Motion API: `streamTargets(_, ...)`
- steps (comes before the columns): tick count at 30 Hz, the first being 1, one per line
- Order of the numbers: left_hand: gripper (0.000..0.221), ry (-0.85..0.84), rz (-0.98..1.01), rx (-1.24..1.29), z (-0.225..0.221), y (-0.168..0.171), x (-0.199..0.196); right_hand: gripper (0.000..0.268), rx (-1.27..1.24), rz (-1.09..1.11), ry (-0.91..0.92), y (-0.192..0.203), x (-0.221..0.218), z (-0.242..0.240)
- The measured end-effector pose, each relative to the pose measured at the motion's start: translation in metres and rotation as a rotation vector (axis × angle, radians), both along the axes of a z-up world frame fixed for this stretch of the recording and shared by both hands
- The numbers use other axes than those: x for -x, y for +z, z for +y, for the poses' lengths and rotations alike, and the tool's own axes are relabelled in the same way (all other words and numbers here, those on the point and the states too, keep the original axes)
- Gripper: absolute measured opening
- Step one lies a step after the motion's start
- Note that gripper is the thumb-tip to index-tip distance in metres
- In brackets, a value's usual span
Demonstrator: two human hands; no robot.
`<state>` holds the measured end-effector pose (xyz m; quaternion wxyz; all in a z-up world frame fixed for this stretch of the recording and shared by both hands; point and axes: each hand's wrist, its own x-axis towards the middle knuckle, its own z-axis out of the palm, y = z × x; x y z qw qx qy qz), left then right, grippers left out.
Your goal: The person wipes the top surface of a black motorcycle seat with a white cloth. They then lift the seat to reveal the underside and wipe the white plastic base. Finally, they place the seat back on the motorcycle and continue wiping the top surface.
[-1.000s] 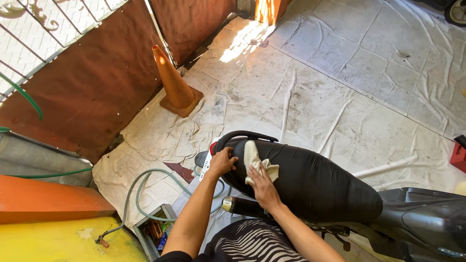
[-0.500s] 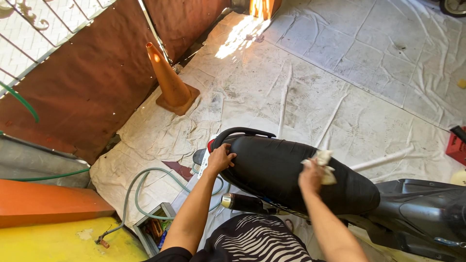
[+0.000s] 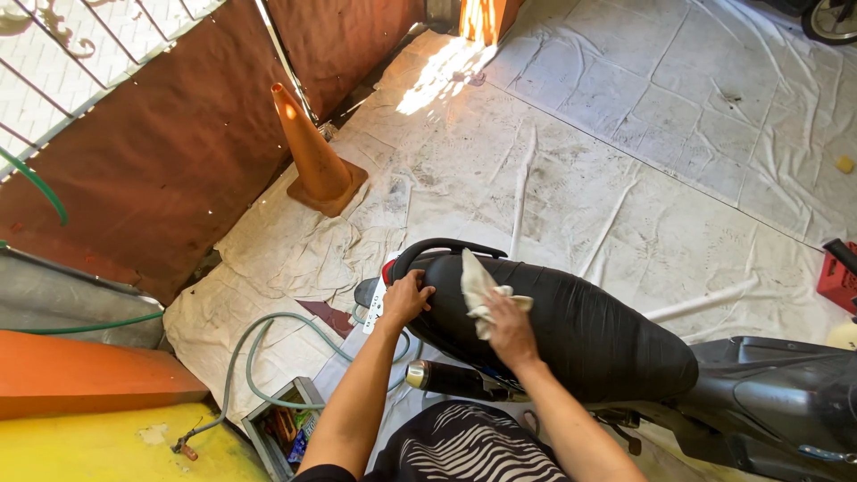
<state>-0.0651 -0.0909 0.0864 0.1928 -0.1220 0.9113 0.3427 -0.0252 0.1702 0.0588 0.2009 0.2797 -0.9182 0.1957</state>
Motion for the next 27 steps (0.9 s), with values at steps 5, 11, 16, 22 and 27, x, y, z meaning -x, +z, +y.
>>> streamTargets(5,0.059,0.009,0.011,0.009,0.000,0.003,0.000,0.047,0.004,0.069,-0.321,-0.070,0.040,0.103)
streamTargets(11,0.057,0.015,0.016,0.024,0.001,0.007,-0.001,0.032,0.136,-0.034,-0.623,-0.148,0.084,0.099)
streamTargets(16,0.056,0.003,0.018,0.018,0.003,0.016,-0.006,0.031,0.293,-0.064,-0.192,-0.071,0.046,-0.029)
streamTargets(22,0.056,0.000,0.031,0.038,0.000,0.013,-0.003,0.043,0.164,-0.161,0.236,0.001,-0.016,-0.019)
streamTargets(27,0.044,0.049,0.070,-0.077,0.001,0.028,-0.008,0.049,-0.010,-0.183,-0.044,-0.016,-0.023,0.076)
